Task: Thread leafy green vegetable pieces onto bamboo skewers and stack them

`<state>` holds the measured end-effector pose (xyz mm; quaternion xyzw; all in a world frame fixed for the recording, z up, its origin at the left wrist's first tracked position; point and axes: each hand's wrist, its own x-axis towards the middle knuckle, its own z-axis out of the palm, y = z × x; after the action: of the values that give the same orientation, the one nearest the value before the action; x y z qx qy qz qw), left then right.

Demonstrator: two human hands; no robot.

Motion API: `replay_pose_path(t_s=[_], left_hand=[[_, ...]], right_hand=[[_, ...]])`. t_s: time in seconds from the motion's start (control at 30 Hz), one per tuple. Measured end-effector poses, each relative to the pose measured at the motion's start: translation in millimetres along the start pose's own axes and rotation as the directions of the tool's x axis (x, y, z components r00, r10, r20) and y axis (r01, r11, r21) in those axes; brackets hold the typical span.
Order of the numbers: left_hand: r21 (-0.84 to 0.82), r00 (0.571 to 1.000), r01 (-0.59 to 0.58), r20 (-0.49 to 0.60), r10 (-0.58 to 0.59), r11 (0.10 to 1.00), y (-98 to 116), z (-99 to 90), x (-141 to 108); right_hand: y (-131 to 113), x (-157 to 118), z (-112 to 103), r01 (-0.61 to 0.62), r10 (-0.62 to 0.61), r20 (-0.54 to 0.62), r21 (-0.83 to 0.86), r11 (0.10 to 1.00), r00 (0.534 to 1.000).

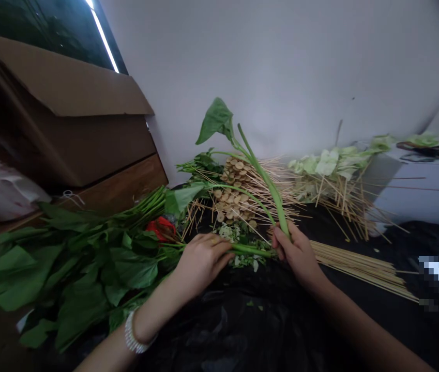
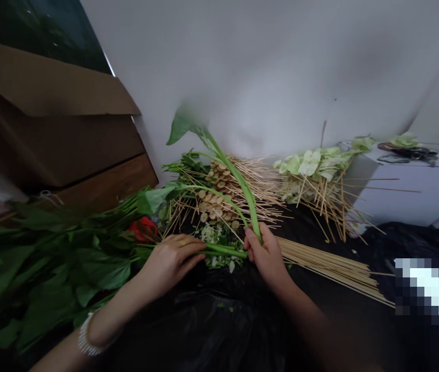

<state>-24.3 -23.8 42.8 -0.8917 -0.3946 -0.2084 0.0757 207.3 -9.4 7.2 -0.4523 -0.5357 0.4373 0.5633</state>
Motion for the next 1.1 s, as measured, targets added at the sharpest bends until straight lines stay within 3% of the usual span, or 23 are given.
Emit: replay_pose_path(t_s=[0.17,0.3,0.4,0.8,1.1], left_hand=[[-0.073,0.979,-0.091,-0.188,0.076,0.993,8,29.6,31],[-0.102,0.947,-0.164,-0.293,0.128,0.981,4,63.5,22],[-0.154,0.942,-0.175,-0.313,0.120,0.973,-2,74.2,13],[-0.226,0.906,-0.061,-0.421,-0.041,0.972,-15,58.3,11],[-0.180,0.902,-0.060,-0.432,-0.024,0.982,-16,55.4,8]], right_hand=[[5,-1,0,-0.027,0.027,0.003,0.005,1.000,1.000],[11,0,0,0.003,-0.004,0.004,0.026,1.000,1.000],[14,1,0,0.003,-0.003,0.000,0.043,0.999,1.000],[14,-4,1,-0.029,0.030,0.021,-0.029,0.999,0.999],[15,-5,0,-0.035,0.038,0.053,-0.057,0.998,0.998]])
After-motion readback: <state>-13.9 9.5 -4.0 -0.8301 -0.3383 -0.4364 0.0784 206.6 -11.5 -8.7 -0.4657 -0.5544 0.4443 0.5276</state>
